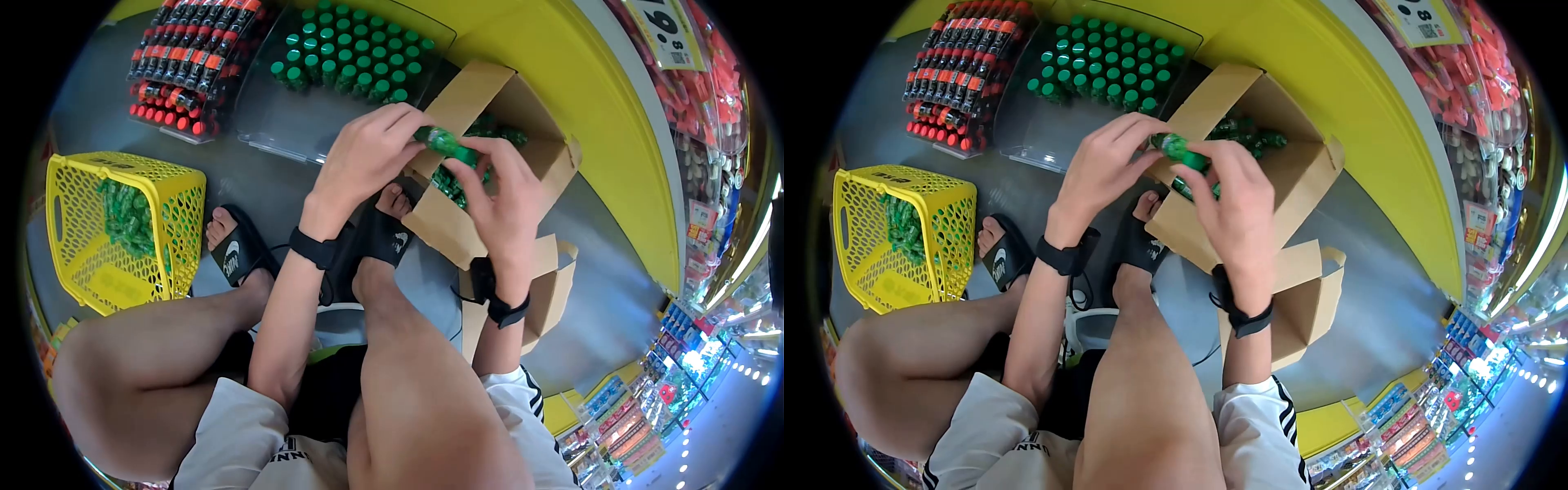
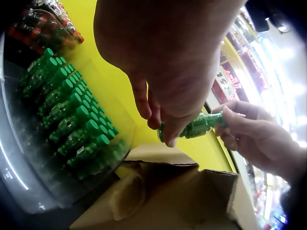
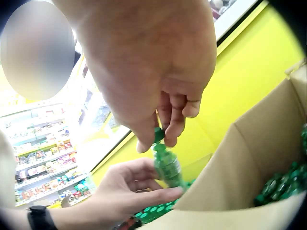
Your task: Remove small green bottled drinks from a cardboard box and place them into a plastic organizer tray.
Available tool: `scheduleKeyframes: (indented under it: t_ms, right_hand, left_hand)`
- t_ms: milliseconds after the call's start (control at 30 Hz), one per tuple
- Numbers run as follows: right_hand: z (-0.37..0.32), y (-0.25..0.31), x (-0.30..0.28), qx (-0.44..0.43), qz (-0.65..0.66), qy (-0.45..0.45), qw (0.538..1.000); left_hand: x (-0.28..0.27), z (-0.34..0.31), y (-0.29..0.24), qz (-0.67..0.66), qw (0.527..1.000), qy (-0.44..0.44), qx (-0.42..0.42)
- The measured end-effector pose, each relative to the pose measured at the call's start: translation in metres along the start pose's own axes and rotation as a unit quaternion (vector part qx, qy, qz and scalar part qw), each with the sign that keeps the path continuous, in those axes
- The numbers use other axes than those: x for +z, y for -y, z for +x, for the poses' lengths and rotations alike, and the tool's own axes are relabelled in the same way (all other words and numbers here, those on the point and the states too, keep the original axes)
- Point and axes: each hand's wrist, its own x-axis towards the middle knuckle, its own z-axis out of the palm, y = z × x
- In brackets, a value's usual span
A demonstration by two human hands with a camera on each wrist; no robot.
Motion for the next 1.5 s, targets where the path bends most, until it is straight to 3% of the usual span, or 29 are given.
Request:
scheduleKeyframes:
  t_ms: [333, 467, 633, 933, 1067, 1167, 1233, 1500]
  right_hand:
    - [0.027, 0.048, 0.075, 0.007, -0.007, 0.016, 1.0]
    - [0.048, 0.056, 0.1, -0.013, 0.009, -0.004, 1.0]
    - [0.07, 0.049, 0.134, -0.006, -0.007, 0.049, 0.999]
    - [0.084, 0.025, 0.182, -0.044, -0.048, 0.076, 0.995]
    - [0.086, 0.018, 0.198, -0.034, -0.045, 0.074, 0.996]
    - [0.088, 0.019, 0.205, -0.038, -0.043, 0.067, 0.996]
    - [0.089, 0.021, 0.209, -0.034, -0.051, 0.055, 0.997]
    - [0.091, 0.013, 0.22, -0.005, -0.037, 0.014, 0.999]
  left_hand:
    - [-0.035, -0.011, 0.048, -0.044, 0.994, -0.071, -0.072]
    - [-0.05, -0.013, 0.059, 0.004, 0.988, -0.124, -0.091]
    - [-0.052, -0.024, 0.084, -0.028, 0.965, -0.093, -0.245]
    - [-0.053, -0.041, 0.115, -0.027, 0.953, -0.032, -0.3]
    - [-0.047, -0.041, 0.124, -0.002, 0.958, -0.024, -0.284]
    - [-0.046, -0.039, 0.127, 0.028, 0.948, 0.017, -0.317]
    - [-0.046, -0.033, 0.121, 0.105, 0.916, 0.073, -0.381]
    - [-0.047, -0.027, 0.11, 0.148, 0.903, 0.113, -0.388]
